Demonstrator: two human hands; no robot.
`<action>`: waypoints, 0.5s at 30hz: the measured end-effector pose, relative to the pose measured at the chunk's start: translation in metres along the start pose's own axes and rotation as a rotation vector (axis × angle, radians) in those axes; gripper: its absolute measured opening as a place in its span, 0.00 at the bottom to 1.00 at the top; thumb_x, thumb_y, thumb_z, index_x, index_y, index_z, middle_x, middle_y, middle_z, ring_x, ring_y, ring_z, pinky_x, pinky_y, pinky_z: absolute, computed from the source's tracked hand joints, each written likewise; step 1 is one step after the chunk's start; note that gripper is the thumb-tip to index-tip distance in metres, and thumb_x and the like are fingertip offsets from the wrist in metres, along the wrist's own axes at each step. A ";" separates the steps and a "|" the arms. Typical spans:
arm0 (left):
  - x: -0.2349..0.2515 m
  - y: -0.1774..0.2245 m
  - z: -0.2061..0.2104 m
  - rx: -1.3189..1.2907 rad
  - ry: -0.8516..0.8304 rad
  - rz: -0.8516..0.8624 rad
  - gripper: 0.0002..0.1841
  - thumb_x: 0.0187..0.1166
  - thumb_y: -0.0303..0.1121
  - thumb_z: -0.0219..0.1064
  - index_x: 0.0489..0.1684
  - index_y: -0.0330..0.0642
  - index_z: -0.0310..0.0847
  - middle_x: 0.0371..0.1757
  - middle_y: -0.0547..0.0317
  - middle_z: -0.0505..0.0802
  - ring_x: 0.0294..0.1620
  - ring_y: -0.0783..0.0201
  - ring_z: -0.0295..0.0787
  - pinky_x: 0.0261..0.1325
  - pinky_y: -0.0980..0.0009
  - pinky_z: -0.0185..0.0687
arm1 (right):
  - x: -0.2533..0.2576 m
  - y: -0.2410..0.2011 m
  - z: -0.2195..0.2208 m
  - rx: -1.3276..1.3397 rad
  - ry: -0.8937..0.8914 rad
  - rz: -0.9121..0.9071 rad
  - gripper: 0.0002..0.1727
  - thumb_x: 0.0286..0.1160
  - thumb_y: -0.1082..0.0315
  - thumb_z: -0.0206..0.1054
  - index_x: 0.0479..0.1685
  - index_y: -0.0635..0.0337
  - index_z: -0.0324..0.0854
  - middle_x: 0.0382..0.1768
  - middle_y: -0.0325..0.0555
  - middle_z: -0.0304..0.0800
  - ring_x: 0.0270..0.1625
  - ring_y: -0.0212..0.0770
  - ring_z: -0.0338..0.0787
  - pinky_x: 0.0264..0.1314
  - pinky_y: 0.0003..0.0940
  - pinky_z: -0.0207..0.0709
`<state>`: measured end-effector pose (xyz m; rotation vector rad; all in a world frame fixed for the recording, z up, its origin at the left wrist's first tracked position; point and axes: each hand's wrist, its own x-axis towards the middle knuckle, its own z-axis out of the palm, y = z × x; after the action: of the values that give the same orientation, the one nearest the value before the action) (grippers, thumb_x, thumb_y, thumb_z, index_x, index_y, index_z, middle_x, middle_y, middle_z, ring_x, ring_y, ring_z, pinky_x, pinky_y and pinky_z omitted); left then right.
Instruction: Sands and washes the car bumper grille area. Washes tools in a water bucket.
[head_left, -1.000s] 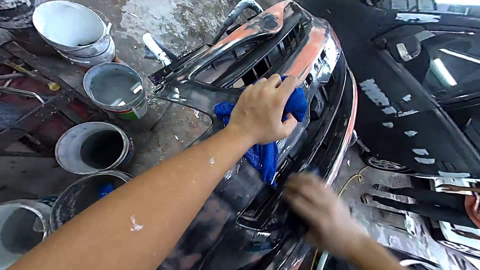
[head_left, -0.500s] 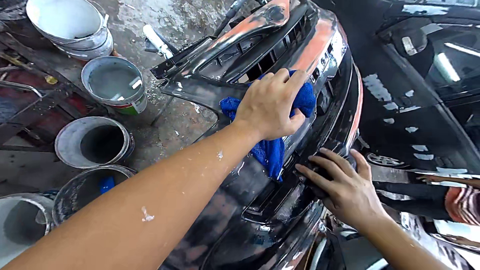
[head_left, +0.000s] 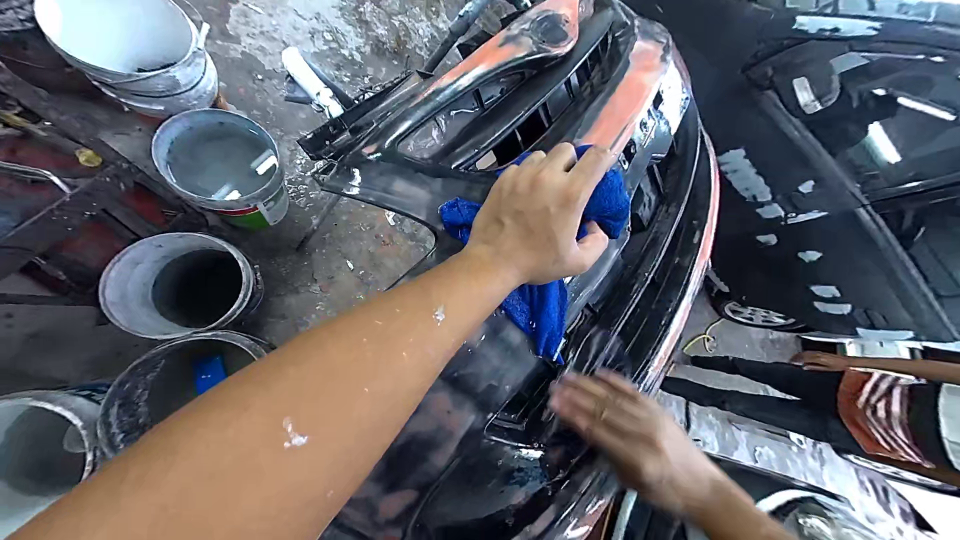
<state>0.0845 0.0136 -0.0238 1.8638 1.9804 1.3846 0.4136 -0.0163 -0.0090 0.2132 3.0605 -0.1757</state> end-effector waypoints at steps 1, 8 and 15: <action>-0.001 0.001 0.001 -0.002 -0.004 0.000 0.32 0.59 0.50 0.72 0.68 0.51 0.82 0.47 0.57 0.88 0.49 0.56 0.87 0.47 0.58 0.82 | 0.001 0.016 -0.004 -0.036 0.036 0.036 0.28 0.82 0.72 0.49 0.80 0.44 0.78 0.79 0.38 0.82 0.86 0.43 0.74 0.89 0.55 0.66; 0.001 -0.001 0.000 0.007 0.019 0.007 0.32 0.58 0.50 0.71 0.67 0.48 0.83 0.47 0.56 0.89 0.50 0.55 0.87 0.47 0.57 0.82 | -0.005 -0.004 0.014 0.020 0.065 0.028 0.24 0.89 0.70 0.52 0.79 0.44 0.78 0.79 0.38 0.82 0.86 0.43 0.74 0.88 0.48 0.69; 0.004 0.001 0.000 0.013 0.022 0.019 0.32 0.59 0.49 0.70 0.66 0.48 0.82 0.49 0.56 0.89 0.51 0.55 0.87 0.48 0.56 0.82 | 0.012 0.017 0.004 -0.032 0.152 0.199 0.26 0.76 0.65 0.57 0.74 0.55 0.83 0.75 0.46 0.86 0.84 0.50 0.76 0.87 0.53 0.71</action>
<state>0.0840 0.0167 -0.0212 1.8849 1.9919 1.4074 0.4041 0.0012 -0.0156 0.5502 3.1619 -0.1032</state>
